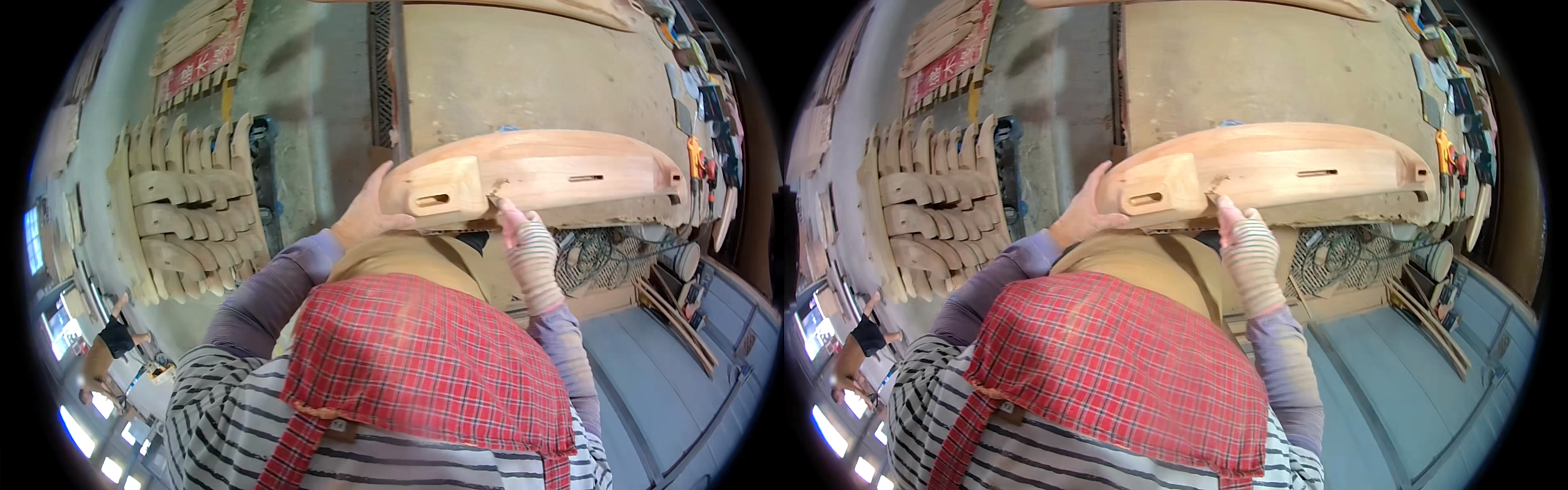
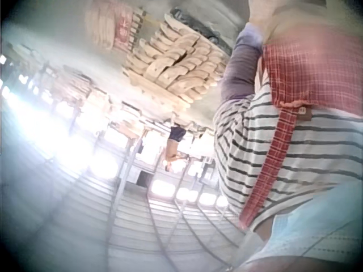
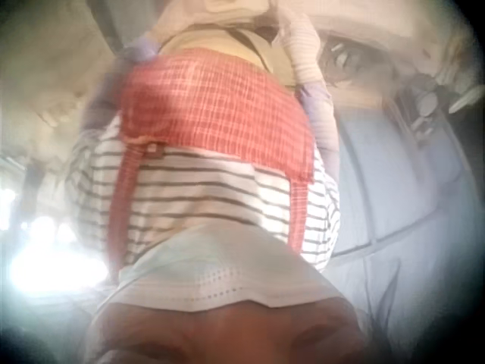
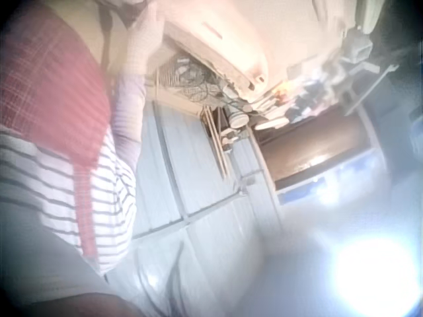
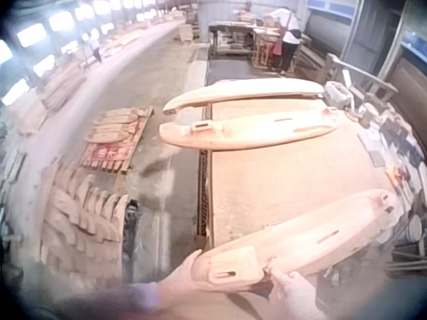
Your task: The person applies glue into slots on curved wood pieces, uses a small scraper to remove excess material, and smooths the wood surfaces using both hand sandpaper and an electric power sander.
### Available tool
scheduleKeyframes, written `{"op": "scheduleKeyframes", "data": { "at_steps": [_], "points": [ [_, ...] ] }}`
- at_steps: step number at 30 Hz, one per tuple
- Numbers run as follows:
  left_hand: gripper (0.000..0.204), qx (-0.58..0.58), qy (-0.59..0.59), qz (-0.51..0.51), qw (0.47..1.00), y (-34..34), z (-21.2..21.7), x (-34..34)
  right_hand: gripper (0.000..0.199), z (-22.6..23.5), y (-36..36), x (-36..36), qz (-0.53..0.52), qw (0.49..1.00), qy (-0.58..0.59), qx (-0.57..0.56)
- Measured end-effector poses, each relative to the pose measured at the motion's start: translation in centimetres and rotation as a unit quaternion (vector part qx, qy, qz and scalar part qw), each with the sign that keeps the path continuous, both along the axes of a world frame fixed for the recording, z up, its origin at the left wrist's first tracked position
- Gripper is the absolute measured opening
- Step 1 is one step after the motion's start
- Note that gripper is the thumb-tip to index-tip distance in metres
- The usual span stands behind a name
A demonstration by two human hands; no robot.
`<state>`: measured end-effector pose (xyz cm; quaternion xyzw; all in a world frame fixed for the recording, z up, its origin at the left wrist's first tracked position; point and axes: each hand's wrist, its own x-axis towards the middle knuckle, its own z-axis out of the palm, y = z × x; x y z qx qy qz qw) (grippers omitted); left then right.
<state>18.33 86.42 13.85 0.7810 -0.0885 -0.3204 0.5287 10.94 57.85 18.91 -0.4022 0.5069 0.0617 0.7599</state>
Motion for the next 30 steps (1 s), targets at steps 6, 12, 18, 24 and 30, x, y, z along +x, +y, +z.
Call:
{"op": "scheduleKeyframes", "data": {
  "at_steps": [6, 12, 18, 24, 30],
  "points": [
    [0.077, -0.012, -0.052, 0.0, 0.999, 0.5, 0.6, 0.2, 0.027, 0.8, -2.5, -0.9, 0.317, 0.892, -0.106, -0.306],
    [0.055, 0.022, -0.263, -0.016, 0.964, 0.1, 0.1, -1.2, 0.025, 6.1, 0.3, 3.0, 0.498, 0.735, -0.178, -0.424],
    [0.053, -0.002, -0.305, 0.042, 0.952, -0.1, -1.0, -2.3, 0.028, 5.9, 3.0, 8.8, 0.565, 0.724, -0.223, -0.326],
    [0.075, -0.063, -0.106, 0.214, 0.969, -0.7, -1.6, -4.6, 0.025, 7.1, 5.6, 11.7, 0.744, 0.478, -0.18, -0.43],
    [0.089, -0.02, -0.024, 0.13, 0.991, -0.7, -0.5, -1.7, 0.029, 5.0, 0.7, 8.5, 0.469, 0.785, -0.179, -0.363]
  ]
}}
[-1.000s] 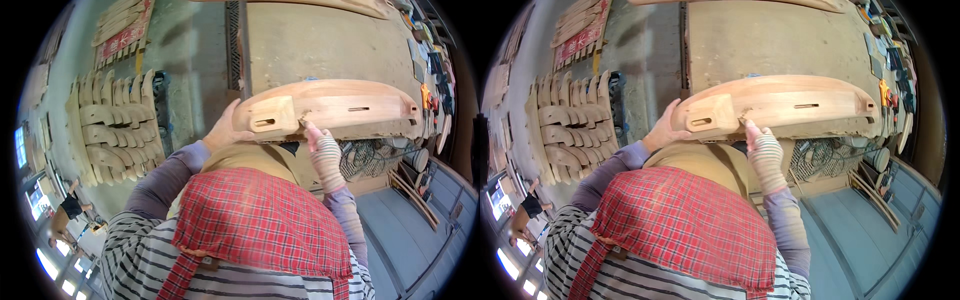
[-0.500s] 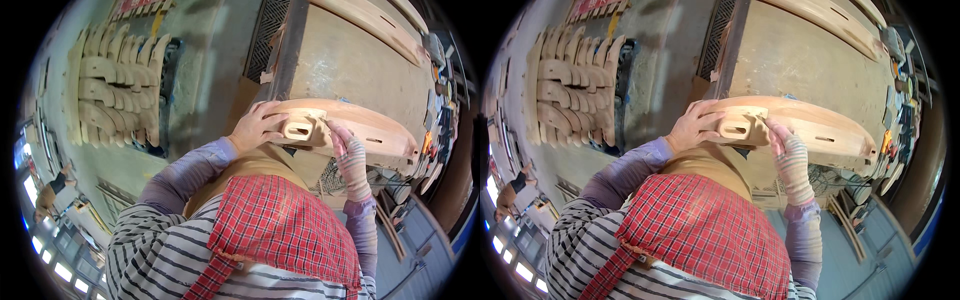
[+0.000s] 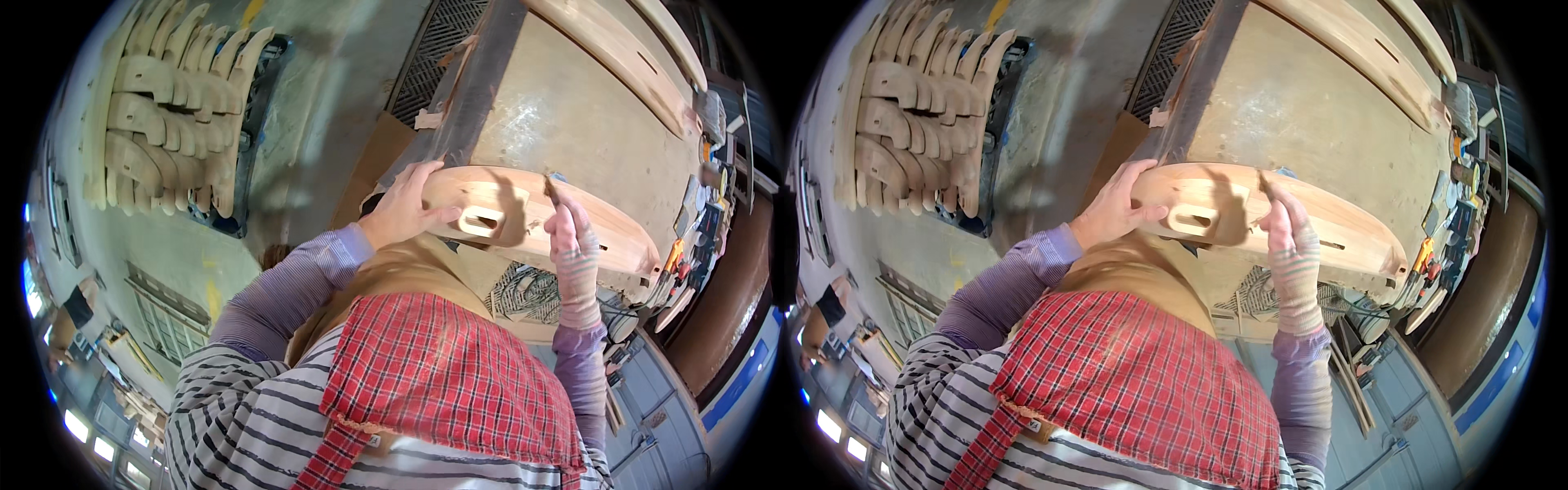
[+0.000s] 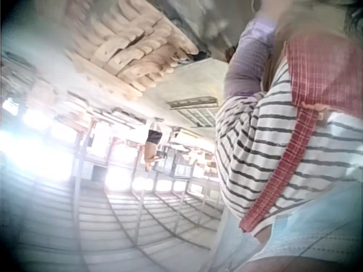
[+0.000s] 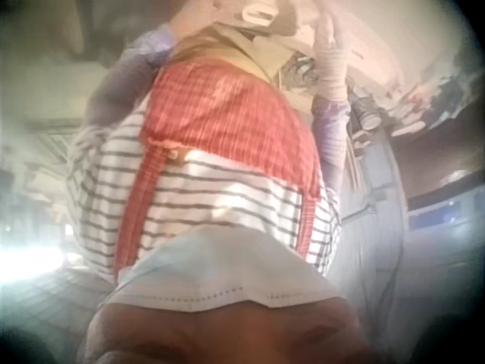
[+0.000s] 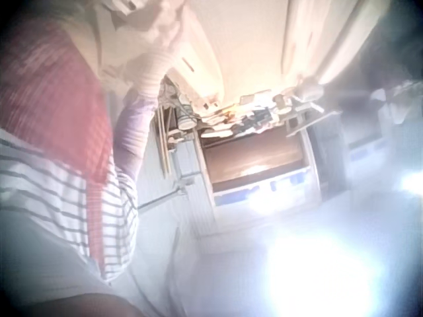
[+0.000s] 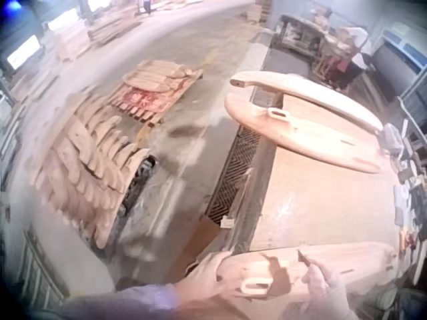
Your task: The person applies glue into slots on curved wood pieces, uses a small scraper to remove excess material, and smooths the wood surfaces using both hand sandpaper and an electric power sander.
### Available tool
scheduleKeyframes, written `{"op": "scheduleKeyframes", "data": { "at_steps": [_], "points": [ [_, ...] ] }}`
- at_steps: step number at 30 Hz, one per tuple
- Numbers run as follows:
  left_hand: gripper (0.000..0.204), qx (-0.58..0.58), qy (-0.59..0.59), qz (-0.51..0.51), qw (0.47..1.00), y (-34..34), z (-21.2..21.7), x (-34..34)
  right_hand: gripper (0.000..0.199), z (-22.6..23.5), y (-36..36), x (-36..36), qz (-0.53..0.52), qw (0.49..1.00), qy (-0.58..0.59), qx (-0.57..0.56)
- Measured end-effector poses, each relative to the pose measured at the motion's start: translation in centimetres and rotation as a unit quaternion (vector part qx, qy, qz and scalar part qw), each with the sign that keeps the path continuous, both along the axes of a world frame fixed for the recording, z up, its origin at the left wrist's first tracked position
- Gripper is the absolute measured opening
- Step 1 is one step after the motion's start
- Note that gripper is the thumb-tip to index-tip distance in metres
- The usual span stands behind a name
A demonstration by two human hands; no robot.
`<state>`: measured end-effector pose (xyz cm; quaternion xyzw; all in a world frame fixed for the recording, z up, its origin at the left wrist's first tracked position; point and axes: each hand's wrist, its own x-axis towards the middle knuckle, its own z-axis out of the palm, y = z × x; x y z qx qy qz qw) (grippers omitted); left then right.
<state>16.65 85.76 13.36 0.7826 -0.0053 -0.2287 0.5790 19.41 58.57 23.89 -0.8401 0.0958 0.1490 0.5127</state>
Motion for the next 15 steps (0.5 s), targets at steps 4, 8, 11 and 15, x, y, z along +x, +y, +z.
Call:
{"op": "scheduleKeyframes", "data": {
  "at_steps": [4, 8, 11, 15],
  "points": [
    [0.102, 0.088, -0.021, -0.152, 0.984, -1.1, 1.4, 3.8, 0.033, 1.9, -2.1, -4.2, -0.21, 0.971, 0.099, 0.064],
    [0.107, 0.165, 0.011, -0.234, 0.958, -2.7, 3.7, 5.0, 0.031, 1.0, -4.8, -9.8, -0.308, 0.94, 0.089, 0.12],
    [0.102, 0.155, 0.023, -0.281, 0.947, -2.4, 3.2, 5.8, 0.03, 0.8, -4.5, -12.7, -0.375, 0.909, 0.098, 0.156],
    [0.097, 0.112, 0.041, -0.354, 0.927, -2.4, 2.2, 8.0, 0.033, 0.2, -3.7, -15.7, -0.416, 0.886, 0.083, 0.187]
  ]
}}
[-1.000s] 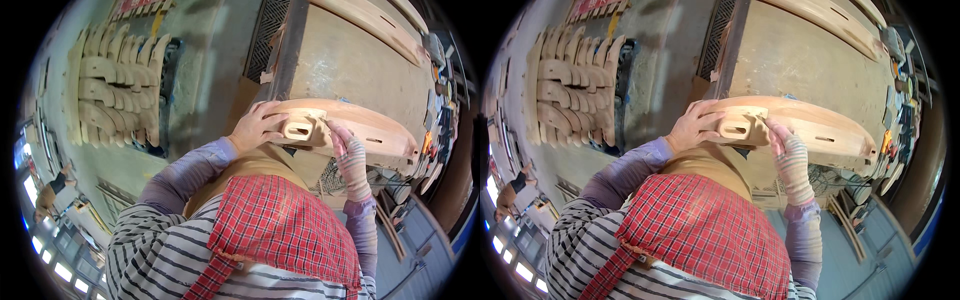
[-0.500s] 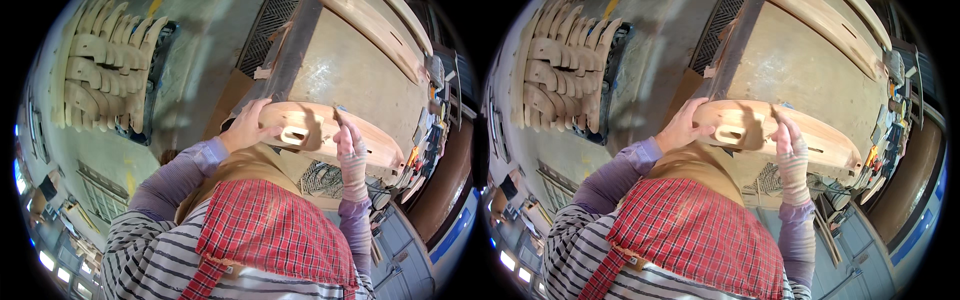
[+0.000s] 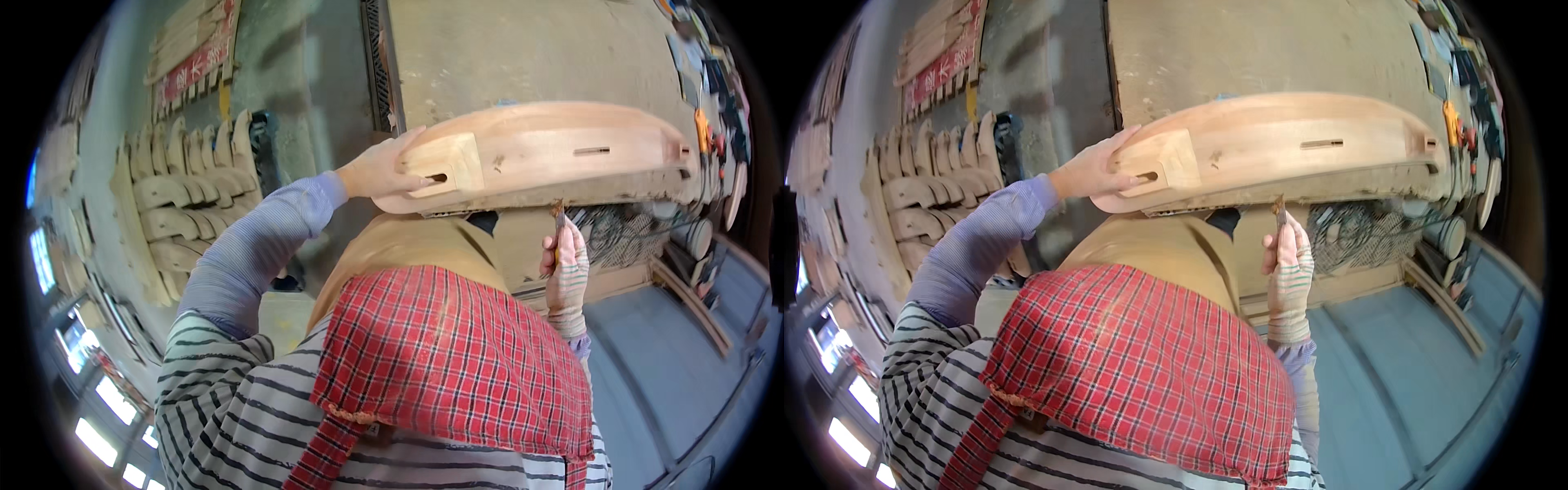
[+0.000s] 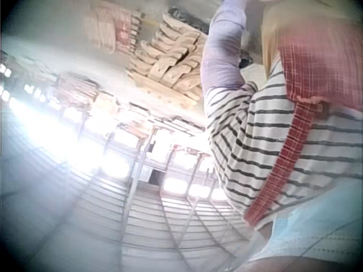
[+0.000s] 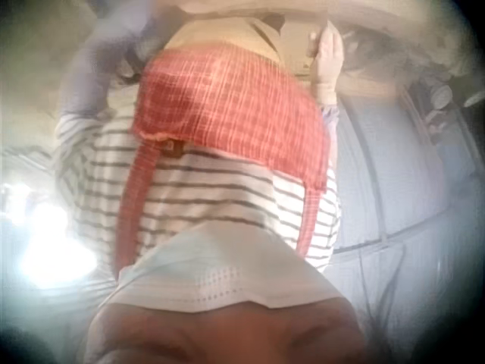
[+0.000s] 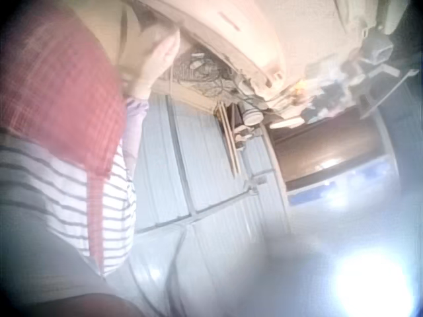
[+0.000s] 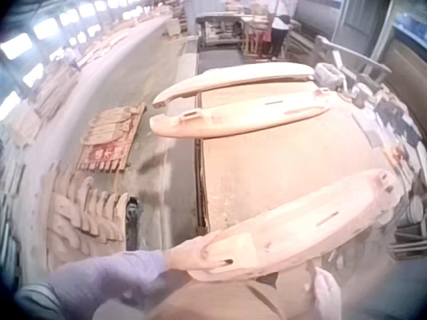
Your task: The person applies glue into slots on curved wood pieces, uses a small scraper to remove excess material, and smooths the wood surfaces using both hand sandpaper and an electric power sander.
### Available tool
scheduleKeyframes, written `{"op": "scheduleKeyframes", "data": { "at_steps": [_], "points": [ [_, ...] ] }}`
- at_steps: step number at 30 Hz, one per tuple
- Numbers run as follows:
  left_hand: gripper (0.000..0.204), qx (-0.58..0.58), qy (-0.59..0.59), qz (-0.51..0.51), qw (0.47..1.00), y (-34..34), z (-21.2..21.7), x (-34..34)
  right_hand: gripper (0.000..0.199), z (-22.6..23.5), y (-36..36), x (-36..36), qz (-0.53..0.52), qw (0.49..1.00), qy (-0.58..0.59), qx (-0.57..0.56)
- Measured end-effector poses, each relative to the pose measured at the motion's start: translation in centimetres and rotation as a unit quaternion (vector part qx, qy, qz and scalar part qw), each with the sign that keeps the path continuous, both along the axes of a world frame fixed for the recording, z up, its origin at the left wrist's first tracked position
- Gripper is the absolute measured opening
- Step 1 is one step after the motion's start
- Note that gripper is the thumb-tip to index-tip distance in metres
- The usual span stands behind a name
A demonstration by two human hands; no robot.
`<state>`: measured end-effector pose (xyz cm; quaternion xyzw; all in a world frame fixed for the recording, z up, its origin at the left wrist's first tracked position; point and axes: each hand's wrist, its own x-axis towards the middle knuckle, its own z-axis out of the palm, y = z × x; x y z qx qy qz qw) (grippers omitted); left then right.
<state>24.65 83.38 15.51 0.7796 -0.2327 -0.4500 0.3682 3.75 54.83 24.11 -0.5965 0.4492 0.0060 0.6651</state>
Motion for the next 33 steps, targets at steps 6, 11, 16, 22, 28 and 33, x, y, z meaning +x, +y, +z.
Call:
{"op": "scheduleKeyframes", "data": {
  "at_steps": [6, 11, 16, 22, 28, 33],
  "points": [
    [0.087, -0.092, 0.158, 0.043, 0.982, 0.0, 0.2, 0.9, 0.035, 0.2, 1.3, -2.5, -0.057, 0.997, -0.04, 0.033],
    [0.064, -0.053, 0.427, 0.136, 0.892, -1.6, 6.6, 1.2, 0.034, 0.8, 2.1, -3.0, -0.079, 0.989, -0.117, 0.053],
    [0.061, -0.079, 0.463, 0.213, 0.857, -2.0, 8.2, 0.3, 0.034, 2.4, 2.7, -1.8, -0.044, 0.983, -0.178, 0.027],
    [0.067, -0.092, 0.573, 0.222, 0.783, -2.0, 7.8, -0.6, 0.033, 4.8, 2.9, -0.6, 0.0, 0.979, -0.203, -0.028],
    [0.073, -0.083, 0.549, 0.255, 0.791, -2.0, 6.4, -1.4, 0.032, 4.8, 2.3, -0.4, -0.003, 0.977, -0.211, -0.031],
    [0.058, -0.125, 0.49, 0.234, 0.83, -1.2, 5.0, -1.6, 0.04, 1.9, -0.1, 1.3, 0.054, 0.903, -0.278, -0.324]
  ]
}}
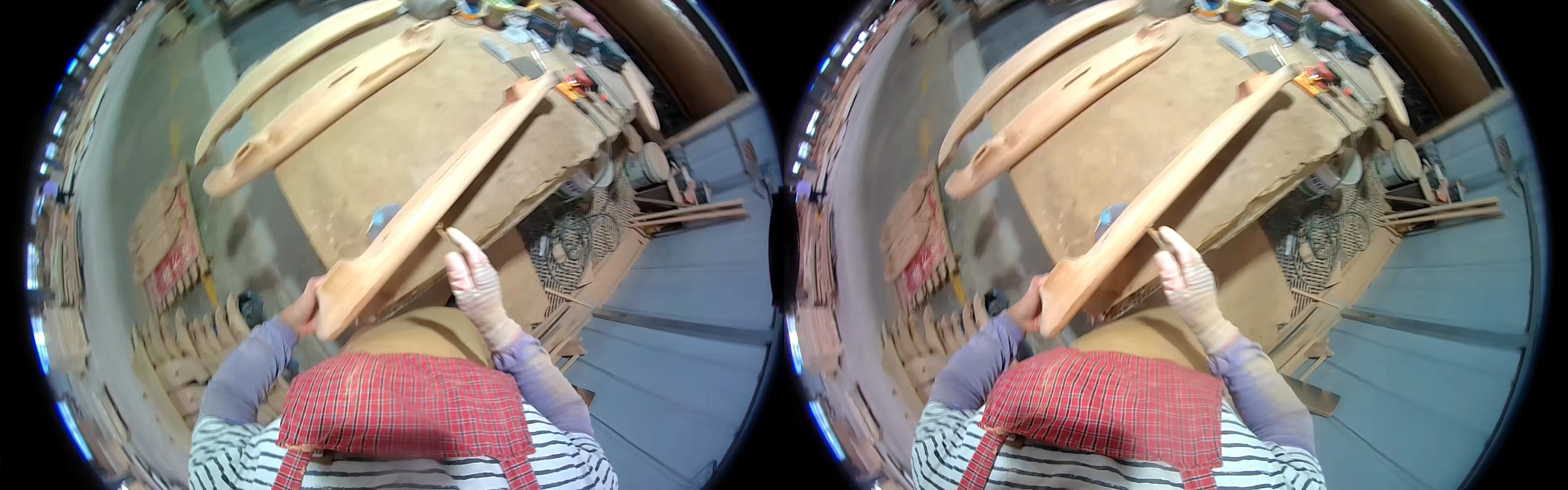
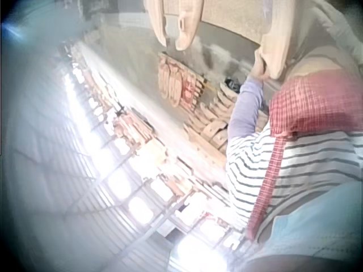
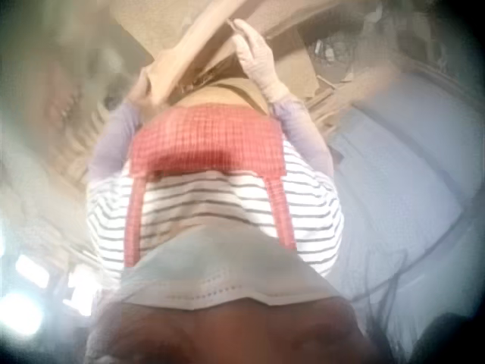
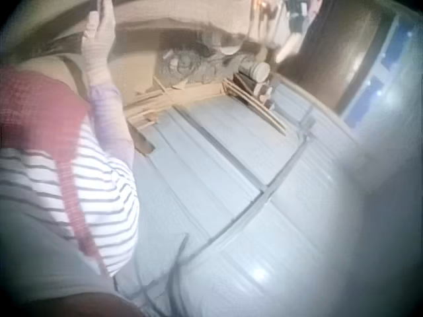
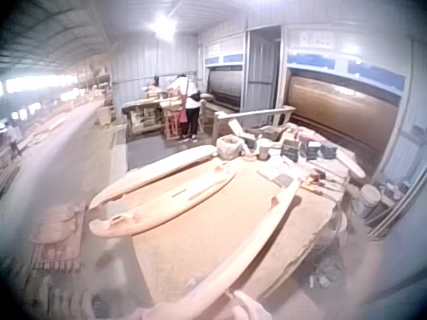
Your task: The person applies glue into slots on curved wood pieces, uses a small scraper to remove excess material, and smooths the wood surfaces using both hand sandpaper and an electric power sander.
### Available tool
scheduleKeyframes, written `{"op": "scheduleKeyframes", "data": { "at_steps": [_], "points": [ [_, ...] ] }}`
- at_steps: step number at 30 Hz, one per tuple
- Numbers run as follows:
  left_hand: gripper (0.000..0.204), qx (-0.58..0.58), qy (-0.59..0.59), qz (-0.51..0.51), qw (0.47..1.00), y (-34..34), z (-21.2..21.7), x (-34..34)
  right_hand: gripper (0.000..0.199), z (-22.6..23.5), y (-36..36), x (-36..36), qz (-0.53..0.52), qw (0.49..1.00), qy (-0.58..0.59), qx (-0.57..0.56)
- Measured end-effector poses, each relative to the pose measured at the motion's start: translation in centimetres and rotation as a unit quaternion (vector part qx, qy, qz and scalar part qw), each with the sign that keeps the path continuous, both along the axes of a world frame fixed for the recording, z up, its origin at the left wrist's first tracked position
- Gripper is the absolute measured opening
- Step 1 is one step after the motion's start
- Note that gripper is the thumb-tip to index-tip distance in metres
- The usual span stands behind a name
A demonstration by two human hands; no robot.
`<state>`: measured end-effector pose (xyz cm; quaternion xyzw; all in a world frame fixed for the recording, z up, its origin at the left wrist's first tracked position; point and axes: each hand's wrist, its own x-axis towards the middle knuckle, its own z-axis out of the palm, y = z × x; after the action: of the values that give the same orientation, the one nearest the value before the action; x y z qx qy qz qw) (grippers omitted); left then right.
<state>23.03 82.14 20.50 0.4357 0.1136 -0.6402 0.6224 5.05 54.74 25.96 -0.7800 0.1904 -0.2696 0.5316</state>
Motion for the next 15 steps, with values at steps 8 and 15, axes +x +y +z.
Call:
{"op": "scheduleKeyframes", "data": {
  "at_steps": [8, 15],
  "points": [
    [0.077, 0.012, 0.118, -0.106, 0.987, 1.1, -1.4, 3.2, 0.036, -4.0, -7.3, 11.7, 0.048, 0.955, -0.112, -0.27],
    [0.077, 0.12, -0.147, -0.051, 0.98, 1.1, -0.9, 5.2, 0.012, -2.9, -7.6, 16.1, 0.148, 0.982, 0.009, 0.113]
  ]
}}
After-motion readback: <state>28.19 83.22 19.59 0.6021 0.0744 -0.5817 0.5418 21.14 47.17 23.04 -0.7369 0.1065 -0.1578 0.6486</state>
